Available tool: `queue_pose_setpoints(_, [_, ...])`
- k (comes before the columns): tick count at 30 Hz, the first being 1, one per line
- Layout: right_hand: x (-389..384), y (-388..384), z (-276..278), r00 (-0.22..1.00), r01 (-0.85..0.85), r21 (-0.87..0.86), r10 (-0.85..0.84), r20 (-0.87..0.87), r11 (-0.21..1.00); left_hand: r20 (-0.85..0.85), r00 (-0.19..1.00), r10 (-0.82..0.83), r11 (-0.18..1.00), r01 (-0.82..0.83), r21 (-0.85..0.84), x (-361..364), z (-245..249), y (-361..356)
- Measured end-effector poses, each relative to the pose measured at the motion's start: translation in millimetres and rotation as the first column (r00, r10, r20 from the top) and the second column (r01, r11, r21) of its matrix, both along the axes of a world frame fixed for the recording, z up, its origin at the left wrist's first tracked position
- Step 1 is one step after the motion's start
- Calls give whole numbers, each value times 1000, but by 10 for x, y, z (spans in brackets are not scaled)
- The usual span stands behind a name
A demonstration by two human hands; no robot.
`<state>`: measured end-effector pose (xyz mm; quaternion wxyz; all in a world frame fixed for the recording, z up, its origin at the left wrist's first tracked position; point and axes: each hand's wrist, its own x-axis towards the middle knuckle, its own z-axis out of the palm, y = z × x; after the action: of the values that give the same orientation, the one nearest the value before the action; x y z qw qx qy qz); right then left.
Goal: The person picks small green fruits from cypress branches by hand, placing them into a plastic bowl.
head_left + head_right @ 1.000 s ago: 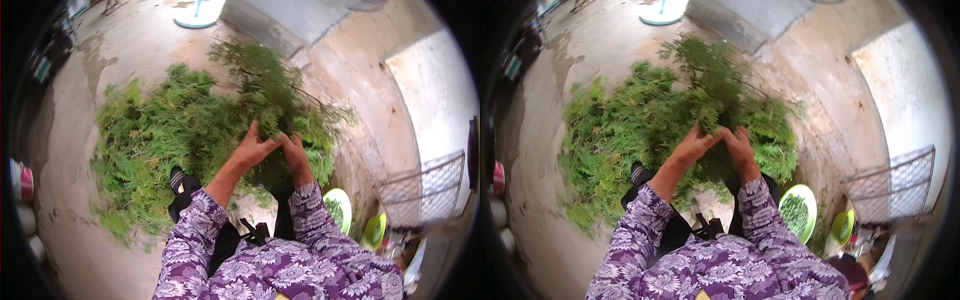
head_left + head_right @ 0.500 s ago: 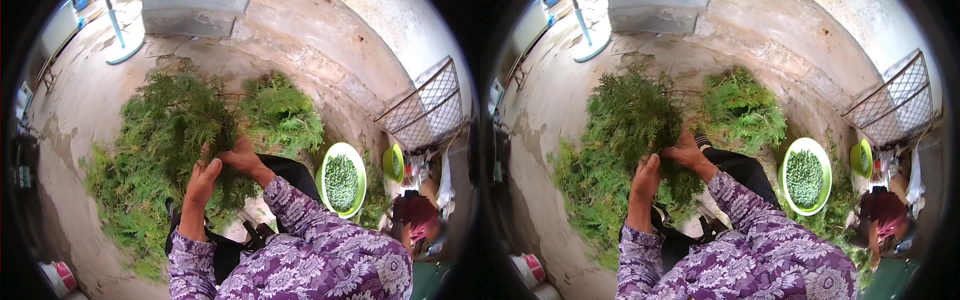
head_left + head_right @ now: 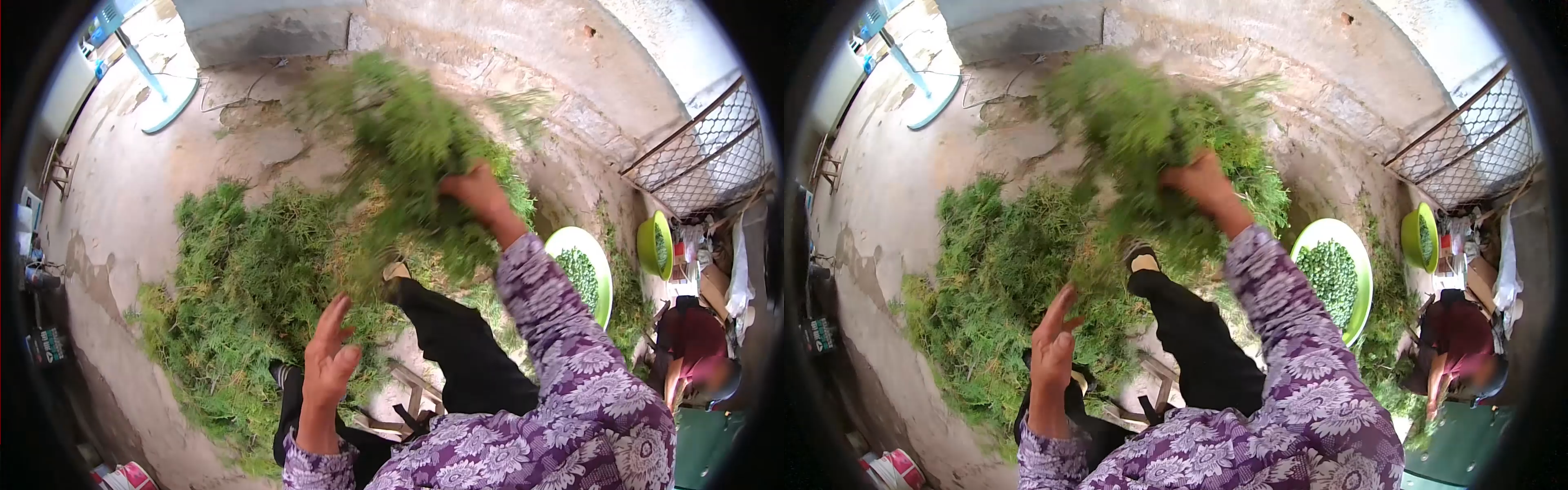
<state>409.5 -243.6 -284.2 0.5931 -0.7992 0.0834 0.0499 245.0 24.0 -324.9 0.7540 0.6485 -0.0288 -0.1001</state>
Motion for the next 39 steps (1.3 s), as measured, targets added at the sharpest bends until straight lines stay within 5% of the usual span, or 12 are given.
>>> queue_pose_setpoints(2, [411,-608,-271,982,184,-280,-165,91,942,-47,998,-37,999,38,36,-15,12,11])
queue_pose_setpoints(3, [543,-802,-230,980,164,-106,-149,131,981,-65,997,-37,998,40,45,-34,24,12])
queue_pose_setpoints(7, [1074,-1530,-137,967,171,-148,-137,214,974,-120,992,-26,988,43,147,-59,-79,31])
queue_pose_setpoints(13, [1748,-2378,-982,936,277,-256,-321,-146,926,-324,946,3,987,49,153,-23,-196,-4])
queue_pose_setpoints(15, [1796,-2441,-1558,896,190,-519,-363,-255,833,-335,941,-49,968,127,214,44,-221,2])
queue_pose_setpoints(16, [1822,-2868,-2251,918,41,-746,-319,-233,664,-317,943,-95,935,195,298,68,-265,24])
queue_pose_setpoints(18, [1659,-2474,-2482,744,1,-898,-600,-294,440,-442,895,-70,941,206,269,32,-393,37])
queue_pose_setpoints(22, [1569,-2460,-2604,739,70,-908,-633,-231,413,-588,809,-6,942,202,269,27,-477,11])
queue_pose_setpoints(27, [1555,-2681,-2545,900,23,-961,-424,-100,275,-540,839,-73,966,194,172,60,-507,-86])
queue_pose_setpoints(28, [1541,-2904,-2819,972,102,-956,-234,37,275,-540,840,-49,971,166,170,70,-501,-116])
queue_pose_setpoints(31, [1392,-2631,-3025,947,-155,-968,-249,-202,197,-501,861,-91,937,245,249,81,-550,-127])
queue_pose_setpoints(39, [1620,-2970,-3152,900,-372,-914,-177,-398,165,-426,898,-106,832,315,456,114,-487,-166])
